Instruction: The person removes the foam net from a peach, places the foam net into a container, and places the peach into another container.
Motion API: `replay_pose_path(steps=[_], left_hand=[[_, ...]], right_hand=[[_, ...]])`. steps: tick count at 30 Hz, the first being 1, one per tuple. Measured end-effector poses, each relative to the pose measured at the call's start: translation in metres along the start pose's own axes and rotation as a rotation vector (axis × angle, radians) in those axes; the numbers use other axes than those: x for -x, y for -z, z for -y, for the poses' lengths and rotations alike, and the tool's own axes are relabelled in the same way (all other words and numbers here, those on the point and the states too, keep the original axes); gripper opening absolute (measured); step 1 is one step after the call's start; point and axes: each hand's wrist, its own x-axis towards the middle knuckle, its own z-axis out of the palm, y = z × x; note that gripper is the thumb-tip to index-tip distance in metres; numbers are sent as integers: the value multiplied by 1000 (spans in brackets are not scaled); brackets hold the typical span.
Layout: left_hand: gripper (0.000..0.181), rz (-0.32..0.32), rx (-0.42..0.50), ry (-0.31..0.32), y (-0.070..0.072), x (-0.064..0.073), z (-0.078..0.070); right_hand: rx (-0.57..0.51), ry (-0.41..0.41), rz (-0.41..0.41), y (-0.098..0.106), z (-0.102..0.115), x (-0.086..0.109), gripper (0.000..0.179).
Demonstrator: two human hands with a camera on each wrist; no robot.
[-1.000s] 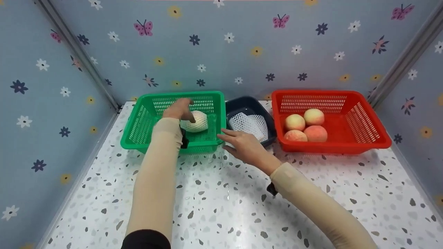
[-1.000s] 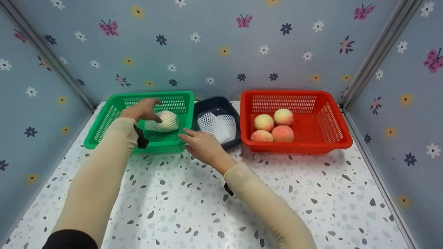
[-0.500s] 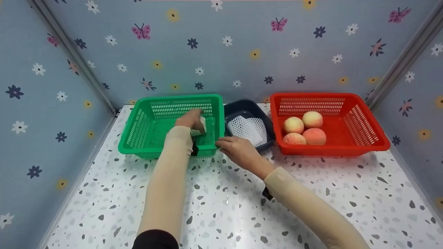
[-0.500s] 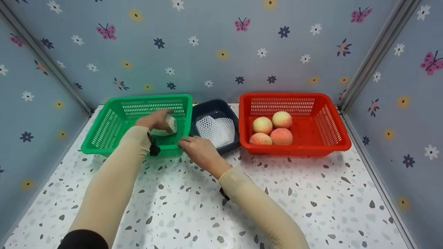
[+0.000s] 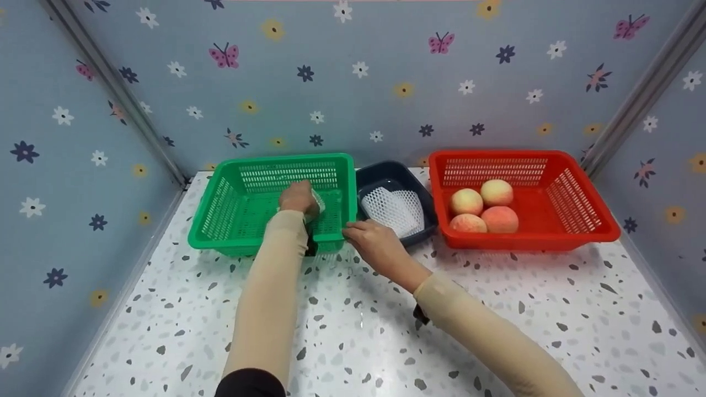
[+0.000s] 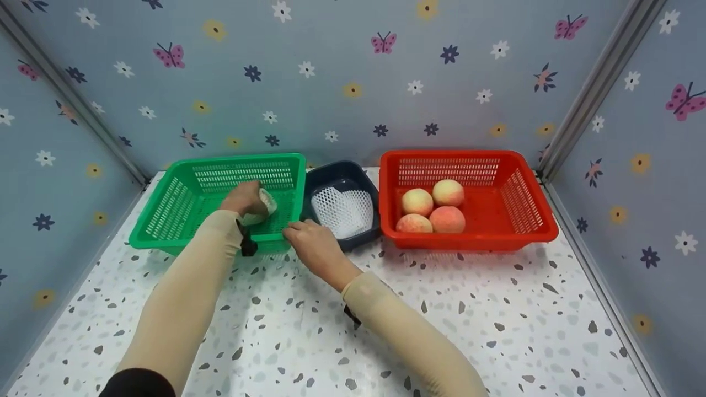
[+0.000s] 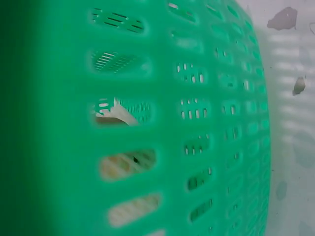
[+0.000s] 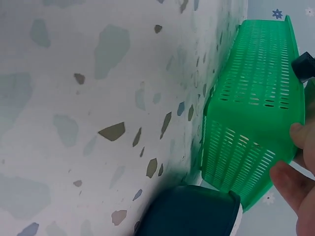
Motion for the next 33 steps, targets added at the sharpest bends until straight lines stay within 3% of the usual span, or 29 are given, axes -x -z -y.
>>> replay_pose_path(steps=[6,12,18,25,33], left_hand=[[53,-70,113,-5,4,8,-5],[77,-103,176,-65,13,14,-15],[72,-194,231,-129,24,35,-29],[69,-294,309,-262,29,75,-42],[71,-343,354,-311,28,113,-48]], right_hand=[[22,2,-15,-2,0,0,16],[16,-41,-26,0,2,2,17],[-19,-22,-96,8,8,9,17],[-120,-22,-231,57,21,23,9],[-268,-33,-176,111,33,55,11]])
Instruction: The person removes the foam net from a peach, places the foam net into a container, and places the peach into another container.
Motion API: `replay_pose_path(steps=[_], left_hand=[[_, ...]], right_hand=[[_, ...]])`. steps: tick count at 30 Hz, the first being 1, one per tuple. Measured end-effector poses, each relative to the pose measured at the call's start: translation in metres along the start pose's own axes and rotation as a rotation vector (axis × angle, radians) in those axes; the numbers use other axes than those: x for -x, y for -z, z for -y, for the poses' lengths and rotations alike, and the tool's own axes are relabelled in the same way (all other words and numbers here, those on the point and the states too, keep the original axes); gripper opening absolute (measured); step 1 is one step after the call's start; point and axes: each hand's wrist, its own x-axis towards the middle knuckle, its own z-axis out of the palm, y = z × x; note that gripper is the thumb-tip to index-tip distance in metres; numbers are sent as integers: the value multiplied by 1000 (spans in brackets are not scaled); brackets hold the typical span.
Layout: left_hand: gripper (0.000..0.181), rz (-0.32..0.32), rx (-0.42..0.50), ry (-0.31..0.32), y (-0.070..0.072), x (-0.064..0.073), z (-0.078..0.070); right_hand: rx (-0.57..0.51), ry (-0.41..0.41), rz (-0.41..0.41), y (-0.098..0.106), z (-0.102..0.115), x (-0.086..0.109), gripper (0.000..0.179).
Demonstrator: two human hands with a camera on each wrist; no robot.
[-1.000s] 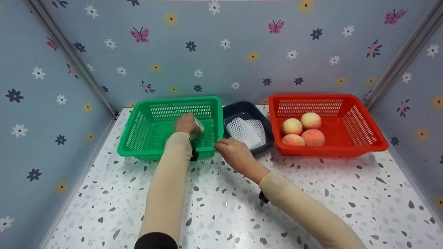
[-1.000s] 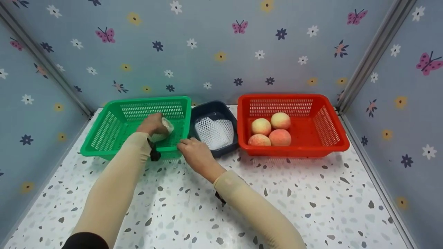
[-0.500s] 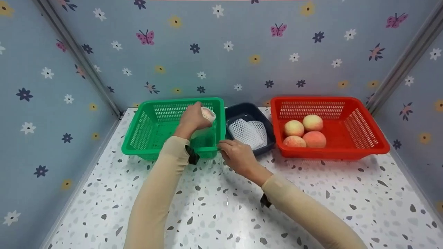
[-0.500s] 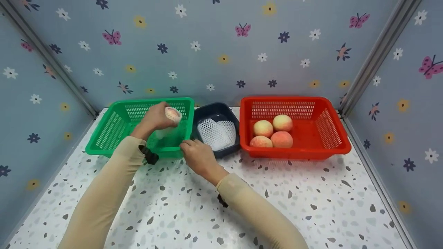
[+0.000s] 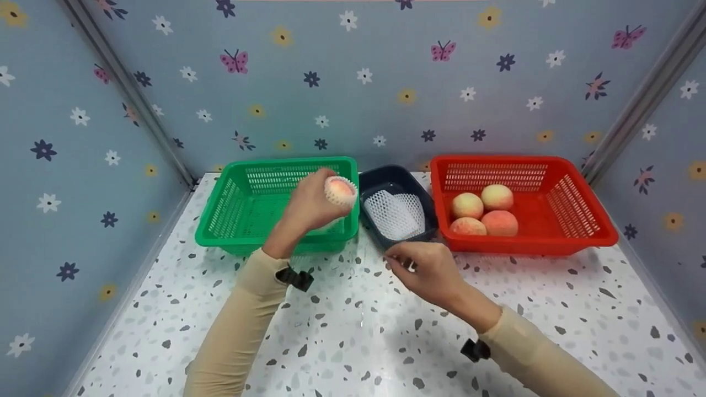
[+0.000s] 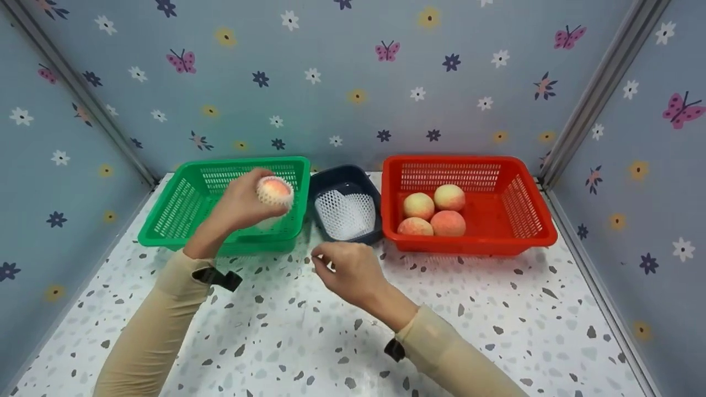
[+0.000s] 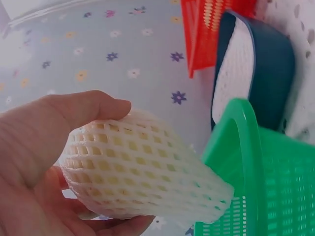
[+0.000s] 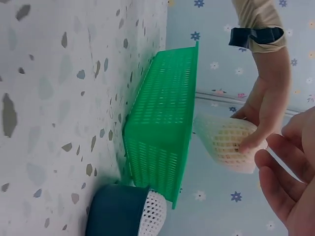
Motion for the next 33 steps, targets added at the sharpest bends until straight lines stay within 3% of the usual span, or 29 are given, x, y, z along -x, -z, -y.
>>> replay_pose_path(steps=[6,13,25,33], left_hand=[[68,-18,86,-39,-3,21,-11],[72,1,287,-81,-21,43,-19],[70,70,560,-111,-76,59,-17],[58,61,621,-83,-110,63,-18]], right_hand=[[-37,10,-13,19,4,23,17],[-58,-94,16,34,-2,46,16],[-97,-199,10,39,-12,69,19],[-97,-254,4,39,-16,81,20]])
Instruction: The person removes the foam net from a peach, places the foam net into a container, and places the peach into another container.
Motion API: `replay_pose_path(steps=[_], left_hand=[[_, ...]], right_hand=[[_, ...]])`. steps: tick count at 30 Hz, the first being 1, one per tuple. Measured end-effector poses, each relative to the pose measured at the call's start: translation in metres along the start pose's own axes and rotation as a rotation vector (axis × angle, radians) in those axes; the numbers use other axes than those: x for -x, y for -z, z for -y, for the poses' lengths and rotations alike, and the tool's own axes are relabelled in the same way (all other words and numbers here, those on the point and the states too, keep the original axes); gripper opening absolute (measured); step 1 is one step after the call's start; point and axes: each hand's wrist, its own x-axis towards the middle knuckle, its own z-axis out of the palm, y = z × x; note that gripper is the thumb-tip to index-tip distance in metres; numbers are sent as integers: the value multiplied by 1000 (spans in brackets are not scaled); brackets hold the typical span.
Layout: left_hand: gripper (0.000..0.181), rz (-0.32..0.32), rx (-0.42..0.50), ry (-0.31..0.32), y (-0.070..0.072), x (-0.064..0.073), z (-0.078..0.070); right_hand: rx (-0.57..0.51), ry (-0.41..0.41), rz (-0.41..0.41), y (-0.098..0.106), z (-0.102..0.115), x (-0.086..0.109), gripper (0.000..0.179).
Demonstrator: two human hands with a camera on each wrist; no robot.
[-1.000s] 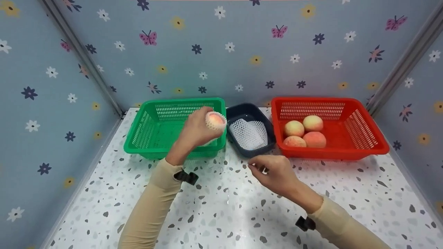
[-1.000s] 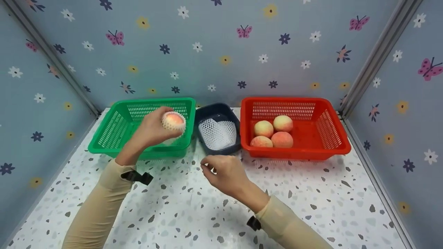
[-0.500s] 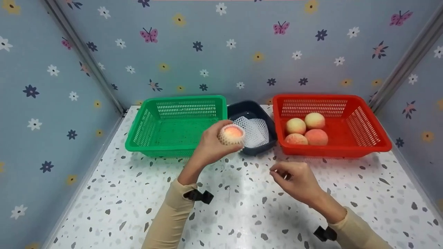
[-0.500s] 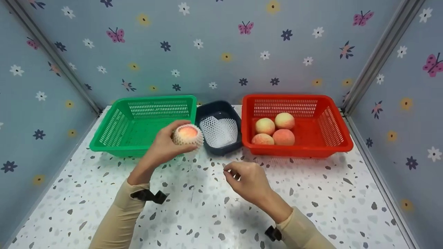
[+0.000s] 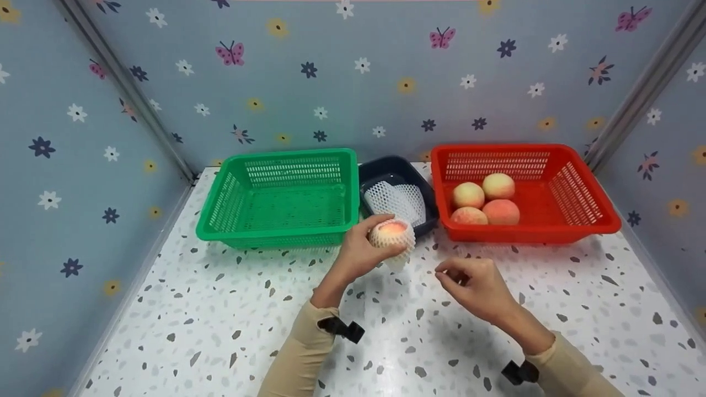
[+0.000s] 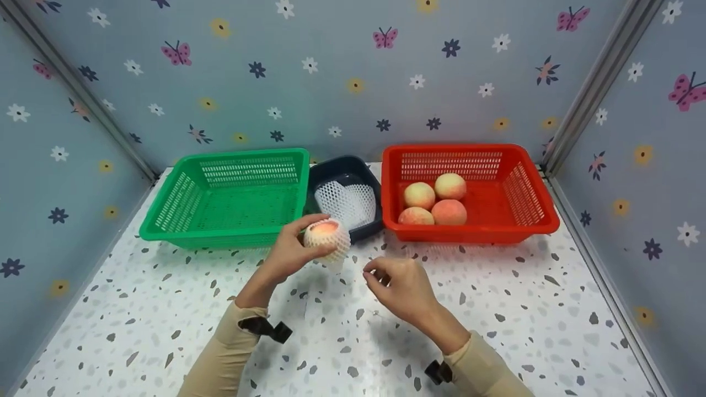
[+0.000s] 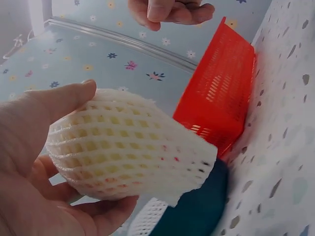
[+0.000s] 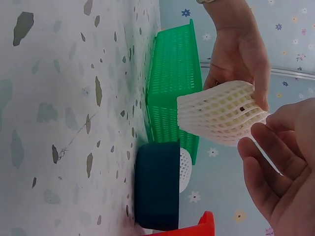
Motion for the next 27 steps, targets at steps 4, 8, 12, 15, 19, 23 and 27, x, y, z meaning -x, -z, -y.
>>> replay_pose_path(steps=[4,8,12,15,19,23,27], left_hand=[[57,-35,69,4,-8,0,10],[54,-58,118,-8,-13,-1,17],[48,-64,75,-24,-15,-4,21],[42,-52,23,-6,-18,-5,27],[30,-29,-37,20,-23,-6,37],[20,-41,-78,32,-26,-7,42],[17,-70,-106,48,-29,-8,42]], right_hand=[[-13,-19,4,-1,-3,4,20],[-28,-29,7,-2,-6,7,21],[-31,-52,-1,-2,-8,9,22],[-33,-77,1,-2,-8,9,22],[-38,-89,2,-1,-7,6,22],[-41,-84,-6,-1,-7,2,21],[-44,-86,-2,-1,-6,0,20]])
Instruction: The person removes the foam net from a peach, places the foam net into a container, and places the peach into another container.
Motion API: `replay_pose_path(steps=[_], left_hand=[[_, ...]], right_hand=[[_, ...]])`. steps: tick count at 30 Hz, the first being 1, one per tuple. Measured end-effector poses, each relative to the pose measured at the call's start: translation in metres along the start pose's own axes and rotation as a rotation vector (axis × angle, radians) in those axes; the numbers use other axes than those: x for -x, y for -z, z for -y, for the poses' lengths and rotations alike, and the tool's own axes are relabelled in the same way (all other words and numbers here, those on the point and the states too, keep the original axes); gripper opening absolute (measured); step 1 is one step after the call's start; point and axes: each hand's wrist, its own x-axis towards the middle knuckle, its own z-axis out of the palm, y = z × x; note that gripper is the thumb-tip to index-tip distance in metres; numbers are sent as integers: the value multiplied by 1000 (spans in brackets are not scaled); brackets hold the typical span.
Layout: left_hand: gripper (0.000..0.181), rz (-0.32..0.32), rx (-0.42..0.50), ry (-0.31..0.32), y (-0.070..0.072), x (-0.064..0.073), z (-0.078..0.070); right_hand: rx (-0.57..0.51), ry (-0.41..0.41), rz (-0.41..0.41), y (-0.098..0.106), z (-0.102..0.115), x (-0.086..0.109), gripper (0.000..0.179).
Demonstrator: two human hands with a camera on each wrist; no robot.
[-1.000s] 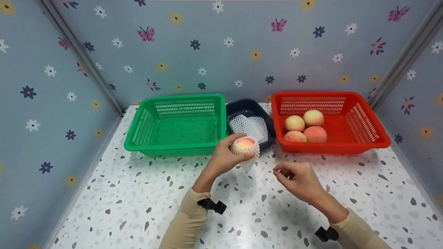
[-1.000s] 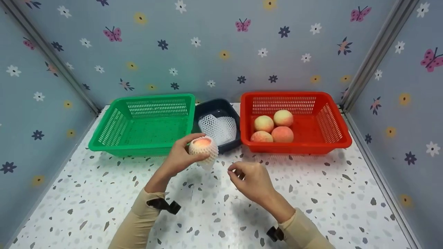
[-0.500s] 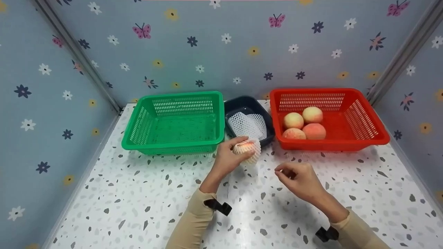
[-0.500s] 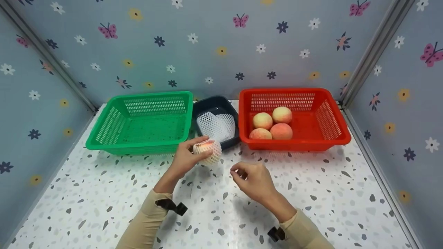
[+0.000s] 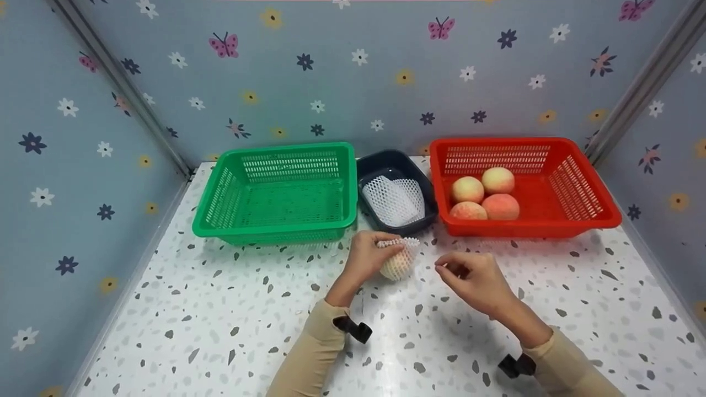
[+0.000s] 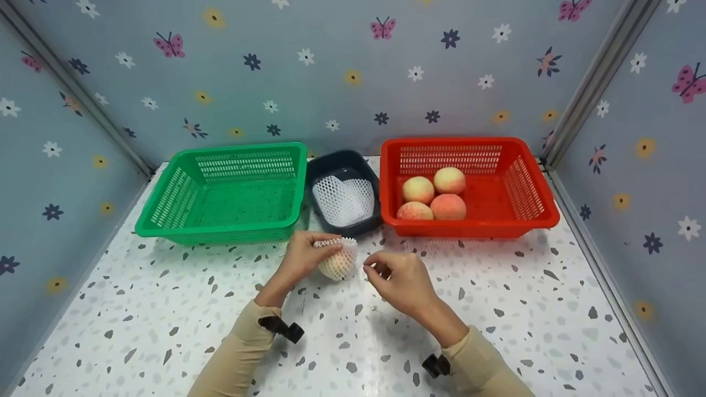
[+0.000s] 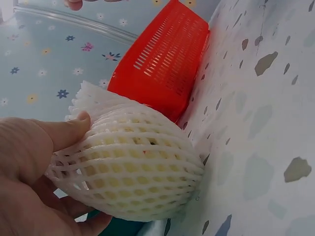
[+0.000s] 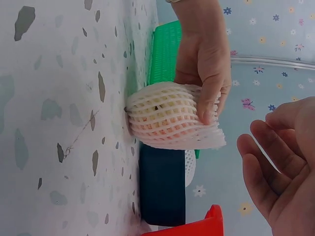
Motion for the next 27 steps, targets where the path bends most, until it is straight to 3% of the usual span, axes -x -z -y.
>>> replay_pose_path(steps=[8,21,27], left_hand=[[17,-42,-5,-27,-3,0,-3],[25,32,44,5,-2,-1,-6],[31,46,70,35,3,-1,-4]], right_hand=[[24,21,-16,1,-2,0,21],[30,-9,2,2,-2,1,19],[140,90,-18,2,-2,-3,17]])
